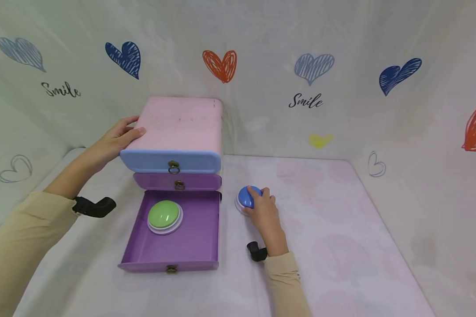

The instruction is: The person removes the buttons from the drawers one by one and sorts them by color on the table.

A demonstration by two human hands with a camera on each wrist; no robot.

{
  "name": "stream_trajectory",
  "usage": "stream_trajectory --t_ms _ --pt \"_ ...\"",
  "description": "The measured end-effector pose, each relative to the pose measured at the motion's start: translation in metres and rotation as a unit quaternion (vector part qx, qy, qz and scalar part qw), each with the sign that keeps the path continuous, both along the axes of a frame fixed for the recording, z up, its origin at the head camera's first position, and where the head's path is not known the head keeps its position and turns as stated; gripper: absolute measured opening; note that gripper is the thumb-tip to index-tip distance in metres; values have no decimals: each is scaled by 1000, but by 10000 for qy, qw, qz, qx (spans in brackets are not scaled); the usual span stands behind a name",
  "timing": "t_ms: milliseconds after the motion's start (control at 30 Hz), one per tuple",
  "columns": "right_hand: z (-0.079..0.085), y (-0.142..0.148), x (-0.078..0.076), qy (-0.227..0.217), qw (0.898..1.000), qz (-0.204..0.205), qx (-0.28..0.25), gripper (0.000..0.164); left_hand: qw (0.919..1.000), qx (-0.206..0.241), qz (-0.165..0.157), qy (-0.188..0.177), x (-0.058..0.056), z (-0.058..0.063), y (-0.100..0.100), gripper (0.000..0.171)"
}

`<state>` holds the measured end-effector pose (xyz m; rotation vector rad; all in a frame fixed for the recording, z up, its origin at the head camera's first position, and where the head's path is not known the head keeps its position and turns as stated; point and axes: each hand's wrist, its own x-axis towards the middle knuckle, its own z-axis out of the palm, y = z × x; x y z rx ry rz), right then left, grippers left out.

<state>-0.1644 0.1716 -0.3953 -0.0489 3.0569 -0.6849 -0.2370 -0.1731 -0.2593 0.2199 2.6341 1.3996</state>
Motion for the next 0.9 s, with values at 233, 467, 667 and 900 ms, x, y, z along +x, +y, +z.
stream_trajectory --t_ms 233,467,667,900 --pt "3 -1 5 -107 9999 -113 -53 60 10000 -11 -36 33 -1 -3 1 74" --pt "18 -5 9 265 9993 46 -254 54 10000 -51 -34 68 0 -1 1 76" --pt "37 -15 17 395 9967 387 -597 46 10000 -50 -38 77 0 -1 0 77" --pt "54 -28 28 521 9885 978 -1027 39 9999 -18 -32 98 1 0 -2 76"
